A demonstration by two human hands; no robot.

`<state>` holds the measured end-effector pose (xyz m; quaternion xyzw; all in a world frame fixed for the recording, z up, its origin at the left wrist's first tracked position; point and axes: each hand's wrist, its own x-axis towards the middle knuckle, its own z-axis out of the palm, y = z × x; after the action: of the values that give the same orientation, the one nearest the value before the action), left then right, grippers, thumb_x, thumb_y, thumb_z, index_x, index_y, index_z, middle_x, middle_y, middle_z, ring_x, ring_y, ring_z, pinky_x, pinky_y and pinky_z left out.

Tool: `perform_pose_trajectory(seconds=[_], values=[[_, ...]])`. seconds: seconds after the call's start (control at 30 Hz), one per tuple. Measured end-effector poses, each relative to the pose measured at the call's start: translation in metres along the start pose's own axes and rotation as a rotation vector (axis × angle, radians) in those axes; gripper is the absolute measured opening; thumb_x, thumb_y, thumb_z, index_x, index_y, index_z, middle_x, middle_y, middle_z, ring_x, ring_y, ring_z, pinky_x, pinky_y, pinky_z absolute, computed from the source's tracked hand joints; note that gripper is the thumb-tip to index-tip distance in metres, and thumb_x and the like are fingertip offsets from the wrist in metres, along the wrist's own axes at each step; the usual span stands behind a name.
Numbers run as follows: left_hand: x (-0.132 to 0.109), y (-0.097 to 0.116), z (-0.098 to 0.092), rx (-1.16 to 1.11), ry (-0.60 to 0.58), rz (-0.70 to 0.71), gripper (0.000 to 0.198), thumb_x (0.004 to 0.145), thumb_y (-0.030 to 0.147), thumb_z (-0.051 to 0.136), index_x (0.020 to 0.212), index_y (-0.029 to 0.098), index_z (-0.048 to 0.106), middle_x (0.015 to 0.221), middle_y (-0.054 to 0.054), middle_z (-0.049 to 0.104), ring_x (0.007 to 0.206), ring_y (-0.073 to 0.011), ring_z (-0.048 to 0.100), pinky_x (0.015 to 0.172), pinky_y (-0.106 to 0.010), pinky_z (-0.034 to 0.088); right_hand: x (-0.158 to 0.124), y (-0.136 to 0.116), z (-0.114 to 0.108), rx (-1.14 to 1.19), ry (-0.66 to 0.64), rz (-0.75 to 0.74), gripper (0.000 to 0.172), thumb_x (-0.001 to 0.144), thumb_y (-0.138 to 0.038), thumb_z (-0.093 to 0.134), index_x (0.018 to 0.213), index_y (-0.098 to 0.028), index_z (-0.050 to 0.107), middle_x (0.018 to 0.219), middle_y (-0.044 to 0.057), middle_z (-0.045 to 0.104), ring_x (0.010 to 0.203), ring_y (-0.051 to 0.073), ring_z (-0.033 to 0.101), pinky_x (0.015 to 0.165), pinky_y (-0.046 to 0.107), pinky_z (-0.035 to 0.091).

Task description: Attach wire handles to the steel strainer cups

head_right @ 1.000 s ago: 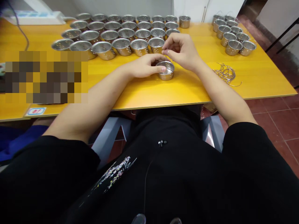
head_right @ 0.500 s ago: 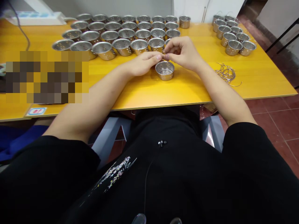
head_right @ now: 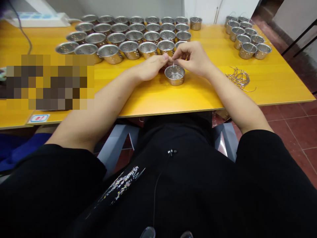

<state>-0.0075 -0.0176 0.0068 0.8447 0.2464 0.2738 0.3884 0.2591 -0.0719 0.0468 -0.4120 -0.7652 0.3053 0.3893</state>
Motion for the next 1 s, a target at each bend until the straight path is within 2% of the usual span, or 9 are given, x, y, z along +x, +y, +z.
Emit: perform_pose_trajectory(seconds=[0.1,0.2,0.33,0.43,0.5,0.67,0.77,0.9,1.0], values=[[-0.0004,0.0002,0.0018,-0.018,0.035,0.007,0.101,0.115,0.109,0.049,0.131,0.02,0.094,0.124,-0.016,0.091,0.157,-0.0498,0.076,0.134,-0.062,0.059,0.0003,-0.0016,0.0004,-0.14,0.047,-0.164,0.014,0.089,-0.054,0.099,0.083,-0.05,0.087,0.105,0.001,0.092,0.101,0.043,0.083,0.089,0.063,0.063],[-0.0004,-0.0008,0.0028,-0.011,0.04,0.002,0.094,0.117,0.103,0.051,0.132,0.02,0.092,0.131,-0.017,0.09,0.158,-0.0495,0.077,0.137,-0.06,0.059,0.0012,-0.0005,0.0002,-0.18,0.044,-0.127,0.014,0.087,-0.056,0.099,0.087,-0.049,0.087,0.105,0.001,0.092,0.103,0.041,0.082,0.081,0.058,0.061],[-0.0007,-0.002,0.0018,-0.003,0.045,-0.008,0.09,0.114,0.104,0.054,0.127,0.022,0.09,0.129,-0.015,0.09,0.158,-0.0495,0.077,0.138,-0.059,0.058,-0.0008,-0.0041,-0.0021,-0.231,0.028,-0.047,0.02,0.087,-0.059,0.1,0.09,-0.045,0.086,0.11,0.002,0.093,0.111,0.041,0.082,0.071,0.052,0.058],[-0.001,-0.0012,-0.0004,0.02,0.039,-0.024,0.096,0.11,0.112,0.054,0.122,0.023,0.089,0.126,-0.014,0.089,0.153,-0.0489,0.076,0.134,-0.06,0.059,-0.0025,-0.006,-0.0029,-0.23,0.005,-0.078,0.017,0.092,-0.056,0.098,0.09,-0.044,0.087,0.112,0.003,0.092,0.109,0.039,0.083,0.079,0.054,0.062],[-0.0006,-0.0001,-0.002,0.033,0.019,-0.015,0.101,0.105,0.119,0.056,0.121,0.025,0.088,0.126,-0.011,0.09,0.145,-0.0452,0.074,0.133,-0.058,0.058,-0.0025,-0.0045,-0.002,-0.204,0.009,-0.108,0.015,0.092,-0.055,0.098,0.09,-0.045,0.087,0.109,0.002,0.091,0.104,0.038,0.082,0.084,0.055,0.064],[0.0007,0.0025,-0.0041,0.039,-0.028,0.016,0.105,0.097,0.123,0.069,0.126,0.023,0.085,0.117,-0.008,0.089,0.134,-0.0375,0.066,0.124,-0.053,0.055,-0.0005,0.002,0.0036,-0.056,0.084,-0.05,0.02,0.076,-0.053,0.104,0.087,-0.051,0.088,0.097,0.0,0.09,0.106,0.04,0.081,0.083,0.056,0.064],[0.0004,0.0028,-0.0041,0.035,-0.028,0.016,0.103,0.098,0.119,0.072,0.126,0.021,0.085,0.12,-0.011,0.086,0.136,-0.042,0.071,0.122,-0.055,0.056,-0.0004,0.0029,0.0052,0.013,0.083,0.003,0.029,0.066,-0.047,0.109,0.085,-0.052,0.087,0.093,-0.001,0.09,0.112,0.043,0.081,0.082,0.056,0.066],[-0.0001,0.0015,-0.0032,0.04,-0.011,0.025,0.093,0.101,0.113,0.072,0.124,0.024,0.084,0.126,-0.016,0.087,0.141,-0.0491,0.078,0.123,-0.059,0.059,-0.001,0.0031,0.0054,-0.103,0.075,-0.1,0.008,0.084,-0.049,0.098,0.087,-0.051,0.09,0.096,-0.002,0.09,0.099,0.038,0.08,0.094,0.059,0.068],[0.0004,0.0006,-0.0015,0.018,-0.005,0.026,0.09,0.099,0.112,0.077,0.123,0.025,0.084,0.129,-0.016,0.089,0.14,-0.0488,0.078,0.123,-0.06,0.06,-0.0004,0.0033,0.006,-0.135,0.076,-0.106,0.012,0.084,-0.051,0.1,0.087,-0.048,0.088,0.093,-0.001,0.088,0.099,0.037,0.08,0.089,0.056,0.068]])
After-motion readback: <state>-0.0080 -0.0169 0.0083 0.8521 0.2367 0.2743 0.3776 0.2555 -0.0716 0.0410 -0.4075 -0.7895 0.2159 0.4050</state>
